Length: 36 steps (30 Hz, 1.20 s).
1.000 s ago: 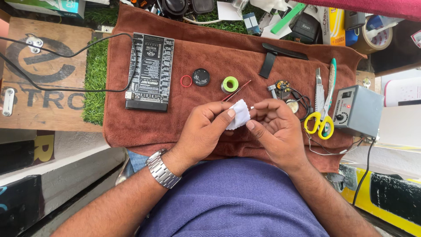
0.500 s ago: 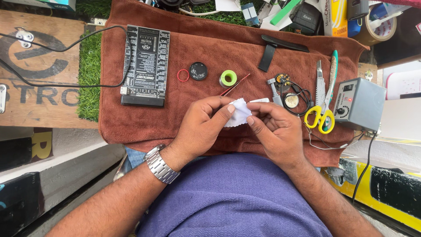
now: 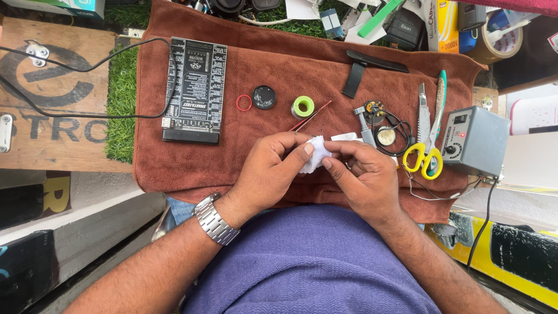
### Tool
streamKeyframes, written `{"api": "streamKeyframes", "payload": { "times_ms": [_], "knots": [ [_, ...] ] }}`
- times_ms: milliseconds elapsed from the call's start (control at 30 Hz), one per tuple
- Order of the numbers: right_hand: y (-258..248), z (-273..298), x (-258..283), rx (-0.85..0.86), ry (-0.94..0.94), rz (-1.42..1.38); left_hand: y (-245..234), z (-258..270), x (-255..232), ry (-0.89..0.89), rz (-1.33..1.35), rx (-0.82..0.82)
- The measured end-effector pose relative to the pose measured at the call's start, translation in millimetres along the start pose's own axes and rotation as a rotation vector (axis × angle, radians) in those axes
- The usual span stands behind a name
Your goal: The person uses a soldering iron and tweezers to work on the internal circuit board of a disassembled smartwatch. They apply solder to specific points on the board, wipe the area with a tissue, and inspect the components closely throughout the process.
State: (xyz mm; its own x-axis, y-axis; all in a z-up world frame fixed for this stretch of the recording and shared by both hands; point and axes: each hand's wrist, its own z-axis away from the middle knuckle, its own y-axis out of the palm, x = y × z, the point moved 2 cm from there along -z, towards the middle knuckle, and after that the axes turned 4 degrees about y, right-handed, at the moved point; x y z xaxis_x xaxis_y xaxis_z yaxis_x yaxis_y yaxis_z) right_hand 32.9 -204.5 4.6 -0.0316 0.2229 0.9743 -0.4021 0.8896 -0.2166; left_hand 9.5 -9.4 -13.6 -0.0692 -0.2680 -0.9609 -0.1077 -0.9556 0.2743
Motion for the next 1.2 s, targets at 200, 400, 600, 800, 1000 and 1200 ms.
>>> {"api": "streamKeyframes", "payload": {
  "times_ms": [200,400,600,800,1000,1200],
  "knots": [
    [-5,1,6,-0.046,-0.006,0.237,-1,0,-8,-0.013,-0.097,-0.020],
    [-11,3,5,0.120,-0.035,-0.394,-9,3,-27,0.311,-0.552,-0.113],
    [-22,1,-2,0.203,0.106,-0.898,-8,4,-33,0.398,-1.056,-0.078],
    [-31,6,-32,0.098,0.132,-0.778,-6,1,-29,0.350,-1.117,-0.005],
    [-28,4,-46,-0.049,0.203,-0.403,-3,-3,-25,0.299,-1.175,-0.019],
    [-20,1,-40,-0.030,0.233,-0.145,-2,-3,-26,0.317,-1.169,-0.033]
  ]
}}
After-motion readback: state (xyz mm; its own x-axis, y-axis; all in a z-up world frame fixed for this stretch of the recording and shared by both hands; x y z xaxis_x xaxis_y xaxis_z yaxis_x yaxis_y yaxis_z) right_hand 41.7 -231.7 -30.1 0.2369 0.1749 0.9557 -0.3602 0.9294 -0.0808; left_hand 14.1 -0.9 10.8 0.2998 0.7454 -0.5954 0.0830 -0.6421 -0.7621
